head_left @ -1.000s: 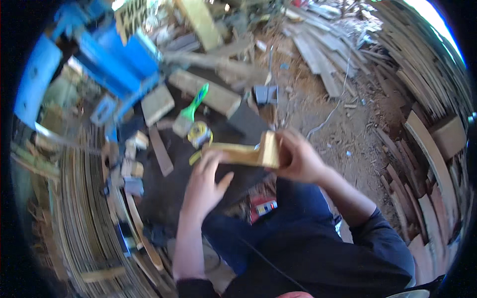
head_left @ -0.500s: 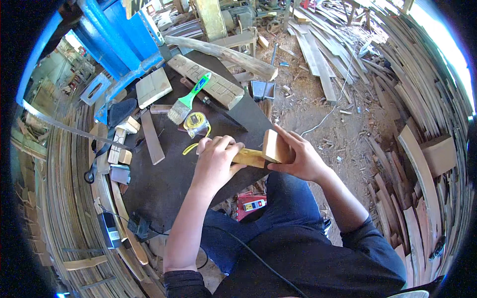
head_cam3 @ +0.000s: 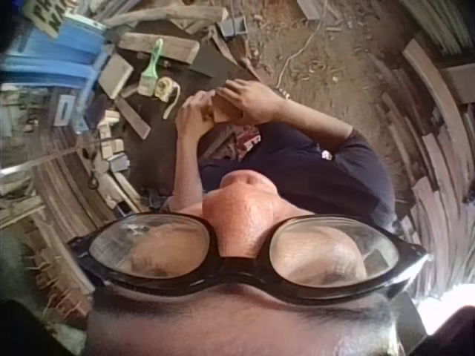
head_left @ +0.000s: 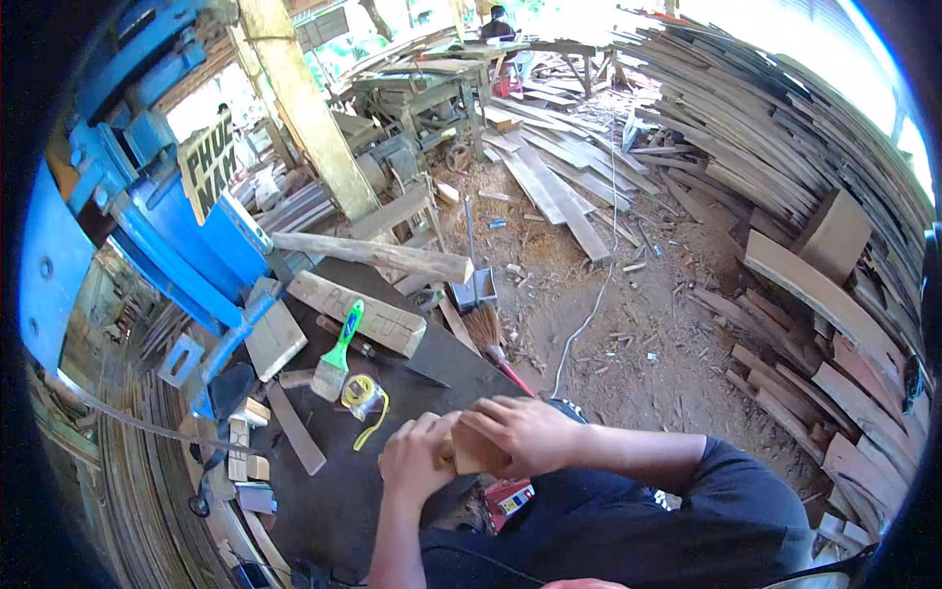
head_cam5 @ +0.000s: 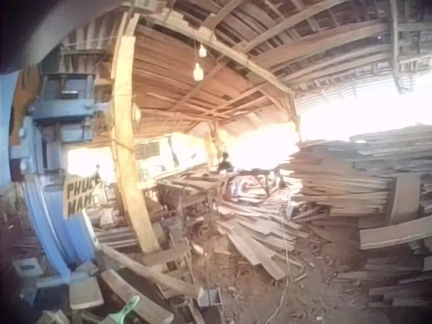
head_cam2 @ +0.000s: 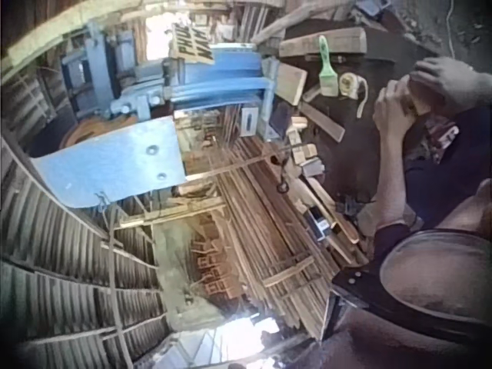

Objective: Manually carving and assembling small wooden furniture components using a chisel and mallet.

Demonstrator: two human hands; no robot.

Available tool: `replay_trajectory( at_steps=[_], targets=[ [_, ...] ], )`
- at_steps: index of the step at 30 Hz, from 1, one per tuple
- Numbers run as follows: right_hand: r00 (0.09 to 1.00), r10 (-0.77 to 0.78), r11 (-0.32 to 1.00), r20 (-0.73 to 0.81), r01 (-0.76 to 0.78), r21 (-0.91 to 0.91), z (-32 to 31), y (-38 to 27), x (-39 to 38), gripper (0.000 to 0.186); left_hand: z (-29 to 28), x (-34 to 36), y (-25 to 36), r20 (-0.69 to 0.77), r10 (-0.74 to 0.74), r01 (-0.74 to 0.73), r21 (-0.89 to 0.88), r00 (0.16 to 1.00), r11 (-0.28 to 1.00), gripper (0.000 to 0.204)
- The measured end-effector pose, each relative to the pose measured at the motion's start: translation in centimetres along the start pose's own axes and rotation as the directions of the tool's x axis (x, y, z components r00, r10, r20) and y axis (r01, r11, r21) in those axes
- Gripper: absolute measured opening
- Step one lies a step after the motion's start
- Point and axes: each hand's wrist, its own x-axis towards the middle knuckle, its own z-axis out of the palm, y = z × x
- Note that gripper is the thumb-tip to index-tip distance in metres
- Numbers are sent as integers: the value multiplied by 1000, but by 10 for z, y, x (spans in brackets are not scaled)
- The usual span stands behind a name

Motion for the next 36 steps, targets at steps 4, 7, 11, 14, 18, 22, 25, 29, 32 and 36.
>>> replay_trajectory(
  at_steps=[4,7,11,14,18,22,25,29,32,36],
  targets=[
    [999,-29,997,15,30,-73,10,-10,-7,81,-4,-2,11,8,8,-8,104,1000,995,58],
    [955,64,995,291,-37,-95,37,-23,-22,92,1,8,14,7,-61,59,186,998,981,49],
    [992,25,999,125,-29,35,30,-19,-31,96,1,8,12,-23,-70,73,192,997,979,47],
    [989,34,999,-141,-30,25,10,-14,-24,93,5,7,10,-29,-81,85,191,996,978,42],
    [983,55,977,-177,-89,-191,11,-7,-8,77,1,3,15,-30,-115,118,155,993,981,36],
    [984,144,972,-103,-160,-171,33,-8,-9,74,4,0,11,-5,-101,101,148,995,984,36],
    [981,179,971,-78,-189,-149,29,-9,-7,74,2,4,13,7,-131,129,125,991,984,34],
    [986,102,956,-129,-133,-261,38,-8,-11,69,-1,8,14,30,-112,107,140,993,984,36],
    [996,25,898,-90,-62,-435,35,-10,-9,59,-4,8,15,61,-145,136,142,987,981,39],
    [993,-62,856,-100,1,-517,31,-13,-10,54,-11,2,5,106,-103,100,34,989,994,43]
  ],
)
